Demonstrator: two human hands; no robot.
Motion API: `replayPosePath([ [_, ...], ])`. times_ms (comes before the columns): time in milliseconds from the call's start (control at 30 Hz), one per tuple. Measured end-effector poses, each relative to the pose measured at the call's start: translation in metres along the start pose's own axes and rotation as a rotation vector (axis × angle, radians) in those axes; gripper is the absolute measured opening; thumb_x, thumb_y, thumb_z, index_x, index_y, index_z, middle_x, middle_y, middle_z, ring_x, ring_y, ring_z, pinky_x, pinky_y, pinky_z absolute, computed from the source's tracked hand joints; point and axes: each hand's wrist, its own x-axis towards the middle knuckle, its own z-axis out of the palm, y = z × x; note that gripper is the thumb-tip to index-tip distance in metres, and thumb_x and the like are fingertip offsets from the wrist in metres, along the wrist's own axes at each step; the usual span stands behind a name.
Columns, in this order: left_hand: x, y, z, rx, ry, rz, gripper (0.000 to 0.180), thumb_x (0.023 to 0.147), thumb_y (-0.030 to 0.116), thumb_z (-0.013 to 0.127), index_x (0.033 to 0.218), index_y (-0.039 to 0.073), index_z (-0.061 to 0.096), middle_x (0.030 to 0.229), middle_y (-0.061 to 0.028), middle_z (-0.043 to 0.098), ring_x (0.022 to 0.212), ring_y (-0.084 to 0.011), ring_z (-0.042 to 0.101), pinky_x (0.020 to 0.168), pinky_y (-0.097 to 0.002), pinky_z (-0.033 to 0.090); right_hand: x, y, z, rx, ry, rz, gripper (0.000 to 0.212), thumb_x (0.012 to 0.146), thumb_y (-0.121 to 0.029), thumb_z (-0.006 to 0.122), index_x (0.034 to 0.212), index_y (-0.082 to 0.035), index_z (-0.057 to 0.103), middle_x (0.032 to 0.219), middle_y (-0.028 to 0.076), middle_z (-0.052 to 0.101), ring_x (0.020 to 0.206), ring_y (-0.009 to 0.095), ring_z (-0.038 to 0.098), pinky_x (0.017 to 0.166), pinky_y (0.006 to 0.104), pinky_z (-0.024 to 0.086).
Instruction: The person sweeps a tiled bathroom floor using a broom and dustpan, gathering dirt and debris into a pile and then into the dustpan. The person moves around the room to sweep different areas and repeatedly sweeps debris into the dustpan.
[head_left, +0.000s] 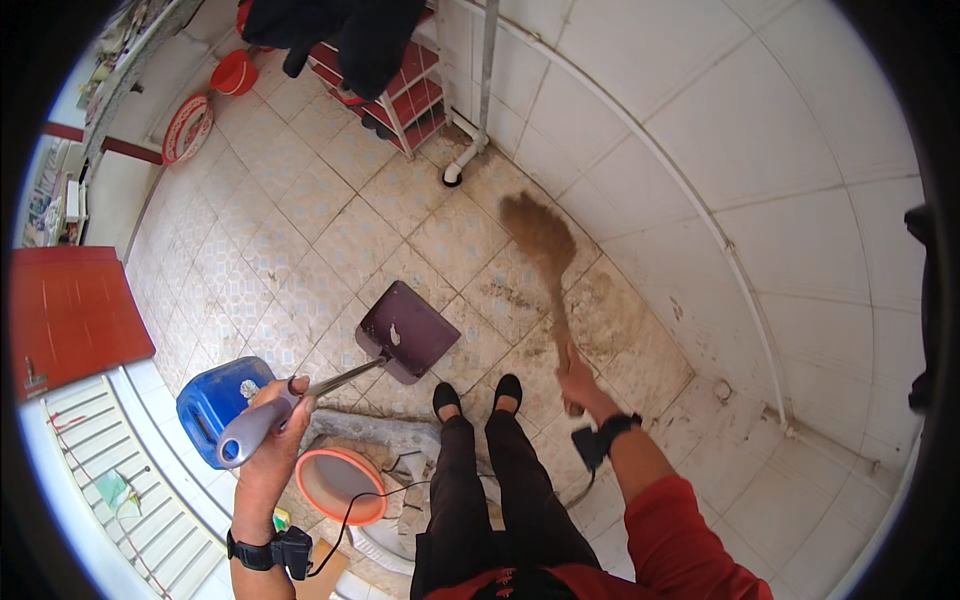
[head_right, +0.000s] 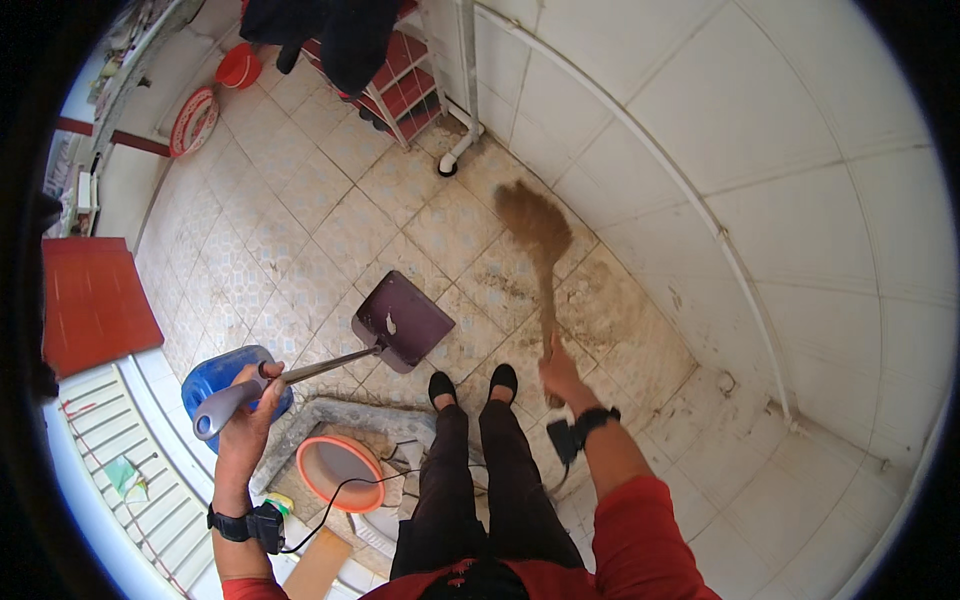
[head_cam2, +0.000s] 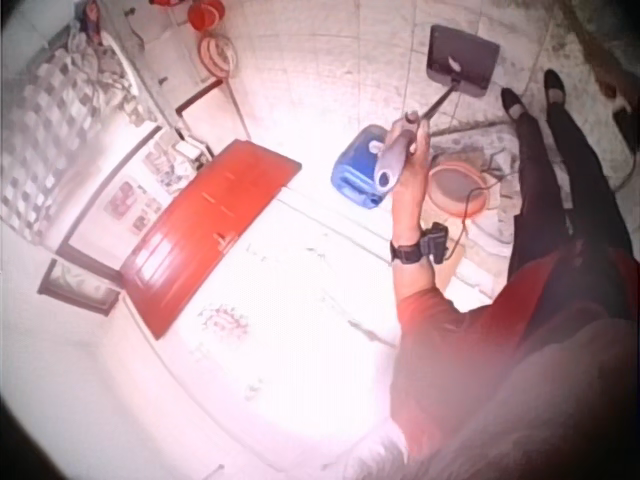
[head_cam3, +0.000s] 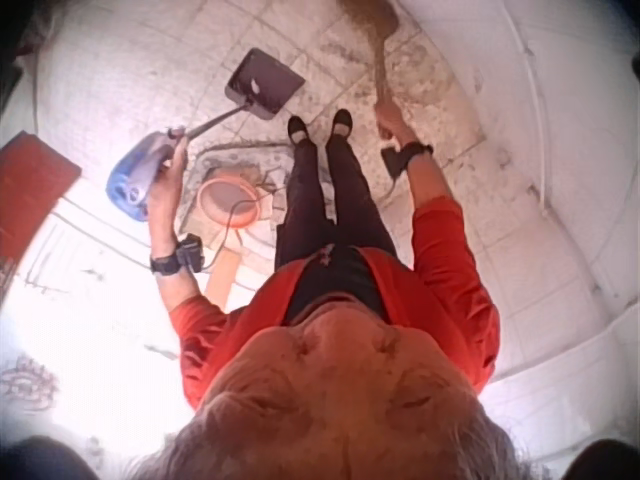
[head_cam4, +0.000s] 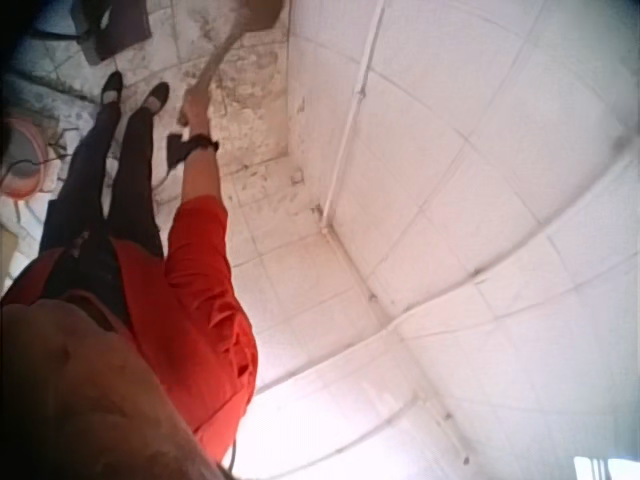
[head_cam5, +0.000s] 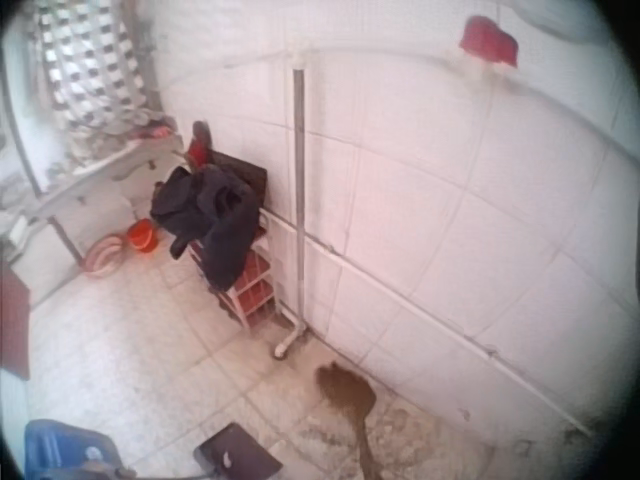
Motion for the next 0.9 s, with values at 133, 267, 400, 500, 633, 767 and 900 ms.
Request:
replayPosePath([
  [133,-0.001,0.002,-0.003,0.013,0.001,-0.019,0.02,0.082,0.009,0.066,0.1,0.0,0.063,0.088,-0.0093,0.062,0.079,-0.0152,0.059,0.068,-0.0256,0.046,-0.074,-0.004,-0.009,0.069,-0.277,0.097,0.068,0.089,-0.023,0.051,0.146,-0.016,0.013,0.087,0.02,0.062,0.055,0.025,0.06,0.05,0.0392,0.048],
  [267,0.0,0.006,-0.011,0.124,0.01,0.065,0.022,0.079,0.01,0.068,0.098,0.001,0.063,0.087,-0.0122,0.062,0.079,-0.0235,0.061,0.069,-0.0293,0.048,-0.094,-0.039,-0.032,0.175,-0.154,0.062,0.065,0.091,-0.02,0.049,0.146,-0.019,0.014,0.079,0.016,0.061,0.051,0.021,0.056,0.048,0.0375,0.047],
  [400,-0.002,0.01,-0.016,0.209,-0.011,0.14,0.022,0.078,0.008,0.068,0.098,0.0,0.062,0.087,-0.0129,0.062,0.08,-0.0264,0.06,0.07,-0.0314,0.048,-0.008,-0.114,-0.033,0.072,0.115,-0.195,0.067,0.091,-0.015,0.049,0.147,-0.016,0.011,0.074,0.015,0.059,0.047,0.022,0.054,0.045,0.0373,0.046],
  [500,-0.005,0.008,-0.018,0.221,-0.032,0.141,0.024,0.076,0.004,0.068,0.099,-0.001,0.062,0.09,-0.0125,0.063,0.082,-0.0254,0.06,0.072,-0.0303,0.047,0.073,-0.173,-0.019,0.079,0.063,-0.127,0.065,0.09,-0.012,0.047,0.145,-0.013,0.014,0.086,0.019,0.061,0.054,0.029,0.058,0.05,0.0437,0.046],
  [633,-0.006,0.003,-0.024,0.183,-0.07,0.18,0.026,0.076,0.004,0.067,0.1,-0.001,0.06,0.088,-0.0125,0.061,0.079,-0.0262,0.059,0.07,-0.0319,0.047,0.074,-0.177,0.009,-0.474,-0.014,-0.122,0.071,0.087,-0.011,0.046,0.145,-0.011,0.005,0.081,0.024,0.061,0.059,0.036,0.058,0.054,0.0464,0.046],
  [767,-0.005,-0.004,-0.038,0.178,-0.051,0.2,0.024,0.076,0.004,0.068,0.098,-0.001,0.06,0.087,-0.0127,0.061,0.078,-0.0261,0.059,0.071,-0.0318,0.046,0.012,-0.132,-0.028,-0.596,-0.135,-0.226,0.074,0.086,-0.012,0.049,0.146,-0.015,0.006,0.082,0.025,0.062,0.068,0.039,0.059,0.061,0.0467,0.046],
  [900,-0.002,-0.011,-0.046,0.15,-0.046,0.181,0.025,0.074,0.005,0.069,0.096,0.0,0.06,0.088,-0.0128,0.061,0.078,-0.0269,0.058,0.071,-0.0325,0.046,-0.016,-0.116,-0.061,-0.366,-0.164,-0.012,0.071,0.086,-0.012,0.051,0.146,-0.015,0.012,0.084,0.022,0.063,0.068,0.034,0.061,0.06,0.0451,0.046],
])
